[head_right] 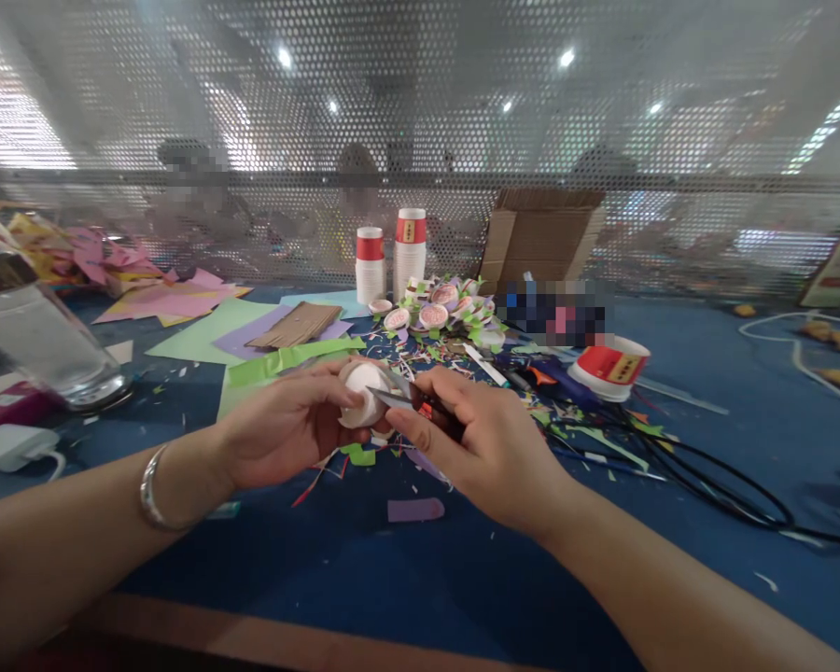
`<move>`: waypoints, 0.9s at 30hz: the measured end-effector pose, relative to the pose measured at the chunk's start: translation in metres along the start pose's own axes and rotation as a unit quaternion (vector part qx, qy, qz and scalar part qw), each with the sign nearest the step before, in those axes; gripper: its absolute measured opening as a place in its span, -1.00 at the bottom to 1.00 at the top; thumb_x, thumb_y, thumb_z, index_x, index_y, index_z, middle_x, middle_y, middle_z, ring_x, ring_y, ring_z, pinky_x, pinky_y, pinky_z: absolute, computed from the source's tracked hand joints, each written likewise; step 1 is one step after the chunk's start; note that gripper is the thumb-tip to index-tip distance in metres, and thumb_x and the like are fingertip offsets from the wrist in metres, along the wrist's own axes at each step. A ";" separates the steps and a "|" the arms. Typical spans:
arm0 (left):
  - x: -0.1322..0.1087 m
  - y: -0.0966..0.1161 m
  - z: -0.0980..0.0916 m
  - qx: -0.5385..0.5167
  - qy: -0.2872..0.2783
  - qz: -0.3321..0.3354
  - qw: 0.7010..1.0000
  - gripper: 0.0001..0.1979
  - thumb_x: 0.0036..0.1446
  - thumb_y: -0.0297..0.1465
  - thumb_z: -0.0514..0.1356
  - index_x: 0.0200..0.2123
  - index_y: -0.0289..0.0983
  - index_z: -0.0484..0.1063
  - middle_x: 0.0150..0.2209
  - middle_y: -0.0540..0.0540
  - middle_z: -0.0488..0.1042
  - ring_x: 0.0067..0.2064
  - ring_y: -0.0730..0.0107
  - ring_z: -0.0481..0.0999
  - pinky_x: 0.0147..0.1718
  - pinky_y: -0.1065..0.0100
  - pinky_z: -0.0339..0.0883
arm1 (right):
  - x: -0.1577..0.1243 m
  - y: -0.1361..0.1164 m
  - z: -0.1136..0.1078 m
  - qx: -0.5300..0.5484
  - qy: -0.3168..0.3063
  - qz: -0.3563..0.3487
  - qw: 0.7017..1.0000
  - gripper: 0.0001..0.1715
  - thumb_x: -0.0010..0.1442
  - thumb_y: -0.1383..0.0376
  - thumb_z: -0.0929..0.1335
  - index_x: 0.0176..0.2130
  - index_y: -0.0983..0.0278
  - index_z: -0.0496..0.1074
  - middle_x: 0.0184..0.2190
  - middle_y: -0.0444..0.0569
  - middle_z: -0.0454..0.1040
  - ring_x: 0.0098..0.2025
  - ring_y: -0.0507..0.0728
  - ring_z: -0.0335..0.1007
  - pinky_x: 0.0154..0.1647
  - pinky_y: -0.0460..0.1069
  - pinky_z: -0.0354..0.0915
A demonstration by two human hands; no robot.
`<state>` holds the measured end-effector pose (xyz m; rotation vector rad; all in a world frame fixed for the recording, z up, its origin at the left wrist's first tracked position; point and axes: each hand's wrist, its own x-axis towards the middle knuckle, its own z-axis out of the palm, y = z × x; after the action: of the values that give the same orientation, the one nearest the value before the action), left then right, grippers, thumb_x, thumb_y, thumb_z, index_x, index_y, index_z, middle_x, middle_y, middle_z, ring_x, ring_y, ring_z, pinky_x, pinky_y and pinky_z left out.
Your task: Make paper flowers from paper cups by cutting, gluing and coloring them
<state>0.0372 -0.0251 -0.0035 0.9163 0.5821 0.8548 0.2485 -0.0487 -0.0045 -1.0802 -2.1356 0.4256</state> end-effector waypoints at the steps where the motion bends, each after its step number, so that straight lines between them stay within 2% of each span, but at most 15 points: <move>1: 0.000 0.000 0.000 -0.002 0.004 -0.002 1.000 -0.80 -0.02 -0.61 0.22 -0.27 -0.34 0.46 -0.38 -0.07 0.53 -0.37 0.45 0.55 -0.37 0.44 0.42 | 0.000 0.000 0.000 -0.001 -0.002 -0.005 1.000 -0.68 0.39 0.08 0.31 -0.31 0.22 0.37 -0.52 -0.19 0.29 -0.50 0.00 0.17 -0.50 -0.07 0.11; 4: -0.001 -0.002 0.002 -0.005 0.005 -0.010 1.000 -0.79 -0.02 -0.63 0.24 -0.27 -0.32 0.44 -0.36 -0.04 0.52 -0.36 0.46 0.53 -0.30 0.39 0.47 | -0.001 0.000 0.000 0.010 -0.015 -0.001 1.000 -0.65 0.40 0.05 0.29 -0.31 0.22 0.36 -0.54 -0.21 0.25 -0.51 0.00 0.14 -0.50 -0.07 0.11; 7: -0.001 -0.003 0.003 -0.009 -0.020 -0.006 1.000 -0.80 0.02 -0.62 0.27 -0.26 -0.31 0.44 -0.33 -0.04 0.53 -0.32 0.45 0.55 -0.23 0.35 0.49 | -0.002 -0.001 0.000 0.018 -0.018 0.003 1.000 -0.64 0.40 0.04 0.28 -0.32 0.22 0.35 -0.54 -0.21 0.24 -0.52 0.00 0.12 -0.51 -0.07 0.11; 14: -0.004 -0.004 0.004 0.001 -0.024 0.016 1.000 -0.76 0.05 -0.60 0.34 -0.21 -0.30 0.45 -0.28 -0.03 0.54 -0.26 0.43 0.58 -0.14 0.30 0.53 | -0.001 -0.002 -0.001 -0.010 0.014 -0.023 1.000 -0.64 0.40 0.09 0.30 -0.37 0.23 0.32 -0.55 -0.22 0.24 -0.53 -0.03 0.13 -0.53 -0.08 0.08; 20: -0.005 -0.005 0.004 0.039 0.001 0.064 0.997 -0.73 0.03 -0.59 0.38 -0.23 -0.30 0.41 -0.28 0.00 0.54 -0.30 0.47 0.56 -0.24 0.37 0.55 | -0.001 -0.001 -0.001 -0.013 0.022 -0.028 0.999 -0.64 0.41 0.11 0.30 -0.39 0.22 0.29 -0.56 -0.22 0.19 -0.54 -0.03 0.10 -0.53 -0.07 0.08; 27: -0.005 -0.001 0.003 0.039 -0.014 0.045 0.998 -0.73 0.02 -0.56 0.41 -0.26 -0.28 0.40 -0.32 0.05 0.54 -0.32 0.43 0.62 -0.28 0.37 0.57 | -0.004 -0.003 -0.004 -0.002 0.026 -0.023 0.999 -0.62 0.41 0.08 0.30 -0.40 0.22 0.30 -0.57 -0.22 0.16 -0.54 -0.02 0.07 -0.55 -0.07 0.06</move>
<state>0.0373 -0.0317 -0.0026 1.0306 0.5560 0.9026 0.2509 -0.0538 -0.0019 -1.0311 -2.1126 0.3669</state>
